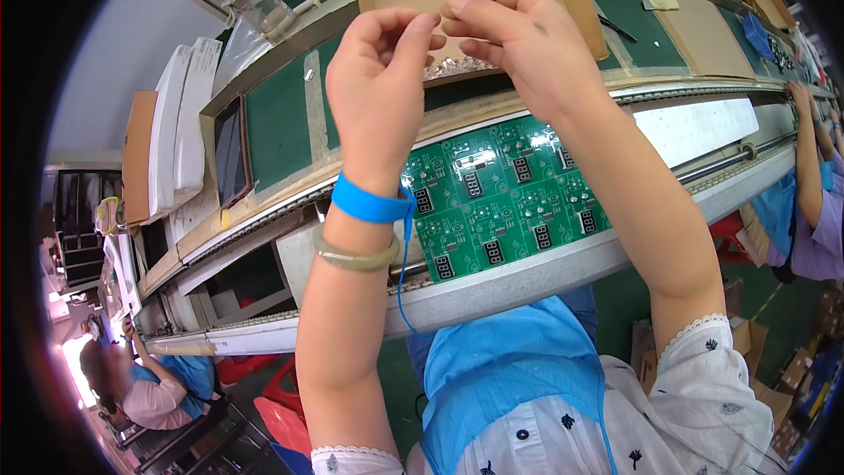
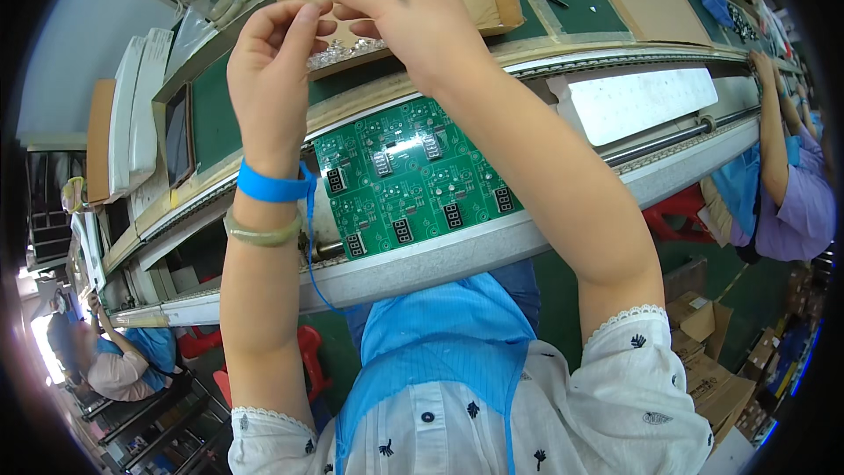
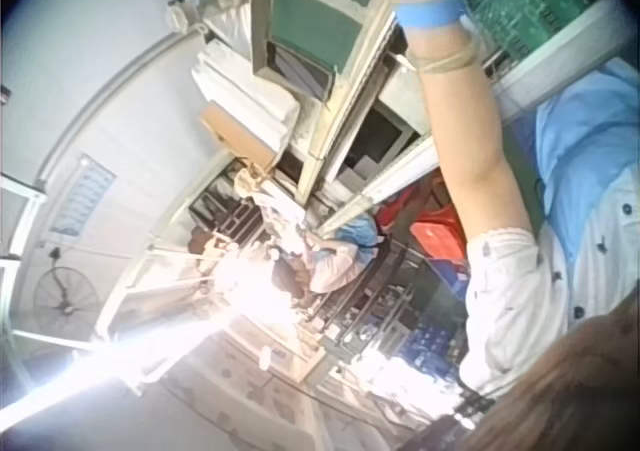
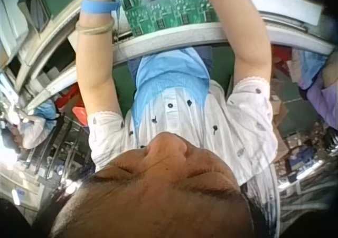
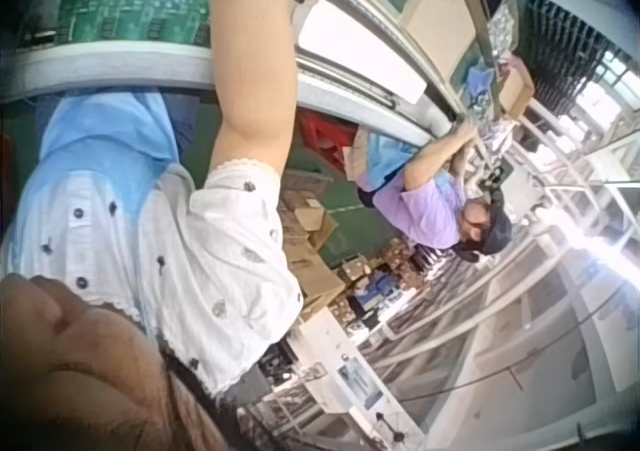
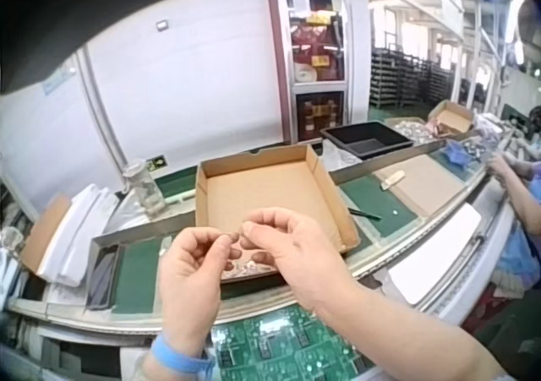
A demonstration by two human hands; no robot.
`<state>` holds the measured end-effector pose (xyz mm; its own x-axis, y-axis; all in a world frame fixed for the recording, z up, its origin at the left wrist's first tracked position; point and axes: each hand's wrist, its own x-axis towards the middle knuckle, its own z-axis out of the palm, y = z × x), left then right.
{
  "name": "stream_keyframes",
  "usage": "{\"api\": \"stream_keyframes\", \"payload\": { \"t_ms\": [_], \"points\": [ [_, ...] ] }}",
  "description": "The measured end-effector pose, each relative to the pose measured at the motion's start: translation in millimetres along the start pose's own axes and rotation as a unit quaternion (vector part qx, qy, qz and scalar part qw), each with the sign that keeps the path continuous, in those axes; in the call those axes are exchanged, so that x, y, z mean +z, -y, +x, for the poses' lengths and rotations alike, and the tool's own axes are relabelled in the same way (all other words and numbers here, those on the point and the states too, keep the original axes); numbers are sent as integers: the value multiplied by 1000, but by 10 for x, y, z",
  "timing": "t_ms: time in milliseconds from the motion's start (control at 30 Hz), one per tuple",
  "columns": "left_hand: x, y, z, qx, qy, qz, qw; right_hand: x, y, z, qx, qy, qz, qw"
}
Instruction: The person assembles a green circuit board by hand, picking small clear components from a cardboard box and inserting them into designated slots on the board. The task involves repetitive manual placement of individual parts onto the board's surface.
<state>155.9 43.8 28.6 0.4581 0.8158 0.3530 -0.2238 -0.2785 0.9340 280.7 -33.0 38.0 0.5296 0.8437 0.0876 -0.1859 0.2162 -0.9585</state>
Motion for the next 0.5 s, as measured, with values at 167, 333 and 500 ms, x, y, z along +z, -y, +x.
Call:
{"api": "stream_keyframes", "payload": {
  "t_ms": [167, 333, 500],
  "points": [
    [-285, -249, -293, -121, 87, -47, 988, -195, 89, -387, -14, 58, -76, 995],
    [-523, -350, -680, -227, 128, -42, 965, -304, 134, -832, 138, 143, -54, 979],
    [-617, -331, -937, -283, 153, -58, 945, -323, 122, -1009, 225, 150, 2, 963]
  ]
}}
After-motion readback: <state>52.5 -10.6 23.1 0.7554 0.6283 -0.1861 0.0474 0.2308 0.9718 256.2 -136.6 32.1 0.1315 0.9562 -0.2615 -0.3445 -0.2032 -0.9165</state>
